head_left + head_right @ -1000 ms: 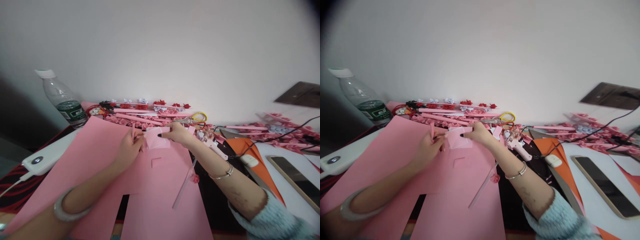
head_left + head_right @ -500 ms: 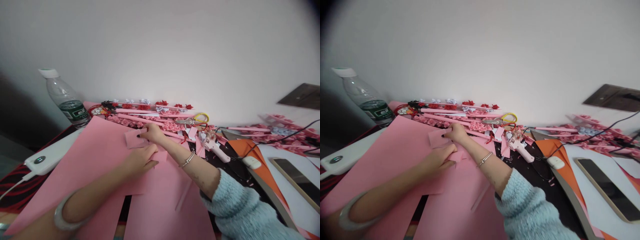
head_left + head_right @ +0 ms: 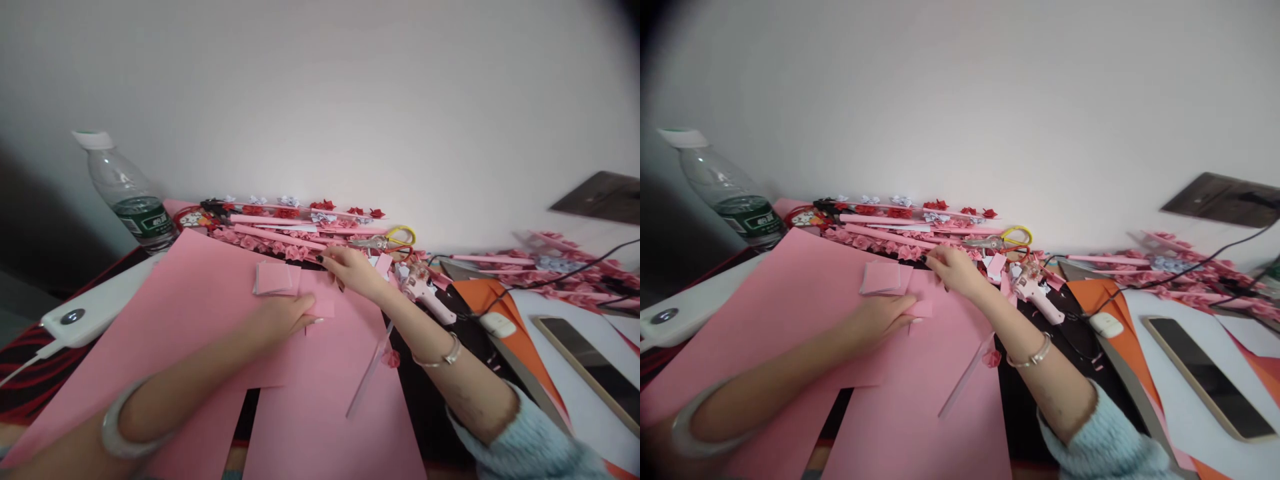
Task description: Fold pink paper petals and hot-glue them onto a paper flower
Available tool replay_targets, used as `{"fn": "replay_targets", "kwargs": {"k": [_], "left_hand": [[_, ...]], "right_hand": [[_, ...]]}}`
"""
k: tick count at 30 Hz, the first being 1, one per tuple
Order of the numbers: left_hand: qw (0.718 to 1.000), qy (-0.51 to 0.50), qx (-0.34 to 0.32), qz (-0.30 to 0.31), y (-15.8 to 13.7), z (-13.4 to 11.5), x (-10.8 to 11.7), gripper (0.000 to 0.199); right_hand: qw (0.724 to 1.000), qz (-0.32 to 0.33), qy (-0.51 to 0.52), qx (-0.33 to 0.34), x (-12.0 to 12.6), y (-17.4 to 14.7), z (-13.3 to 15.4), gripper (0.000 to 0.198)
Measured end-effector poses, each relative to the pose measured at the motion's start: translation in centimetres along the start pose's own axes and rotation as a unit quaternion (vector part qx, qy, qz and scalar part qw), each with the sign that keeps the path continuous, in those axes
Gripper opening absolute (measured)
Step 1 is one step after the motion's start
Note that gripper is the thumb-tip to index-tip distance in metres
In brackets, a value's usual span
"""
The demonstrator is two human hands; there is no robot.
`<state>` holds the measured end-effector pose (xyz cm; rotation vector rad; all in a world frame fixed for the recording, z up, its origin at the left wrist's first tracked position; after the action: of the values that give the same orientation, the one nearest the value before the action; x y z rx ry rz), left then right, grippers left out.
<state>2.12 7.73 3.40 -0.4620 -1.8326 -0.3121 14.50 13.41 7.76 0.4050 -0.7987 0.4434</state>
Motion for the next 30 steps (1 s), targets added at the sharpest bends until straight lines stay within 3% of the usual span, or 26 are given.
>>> {"fn": "replay_targets", "kwargs": {"k": [6,9,16,21,30], "left_hand": [[0.999,-0.038,-0.007,0.030,0.0,-0.6,-0.3,0.023],[0.997,-0.065,-0.028,0.044,-0.1,-1.2,-0.7,0.021],[0.991,-0.115,-0.055,0.039,-0.9,-1.9,-1.0,0.024],[0.996,-0.080,-0.023,0.021,-0.6,-1.0,-0.6,0.021],[0.998,-0.054,-0.034,0.024,-0.6,-1.1,-0.2,0.024]], "right_hand": [[0.997,0.035,0.040,0.064,-1.7,-6.2,1.8,0.034],[0.996,-0.013,0.018,0.088,-2.4,-7.6,1.6,0.030],[0.990,-0.063,0.005,0.128,-2.4,-9.2,1.1,0.032],[0.990,-0.078,-0.022,0.115,-1.4,-9.6,0.5,0.025],[0.988,-0.088,-0.044,0.122,-0.7,-9.5,-0.2,0.024]]}}
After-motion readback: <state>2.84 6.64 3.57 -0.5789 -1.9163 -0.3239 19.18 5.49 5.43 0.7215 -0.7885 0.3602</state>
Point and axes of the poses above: each hand's wrist, its own y-axis towards the middle knuckle, its own x-axis out of the back of the hand, z = x × y, the point moved 6 cm from there along y, towards the middle knuckle, and after that the axes turned 10 degrees about x, right-handed, at the moved point
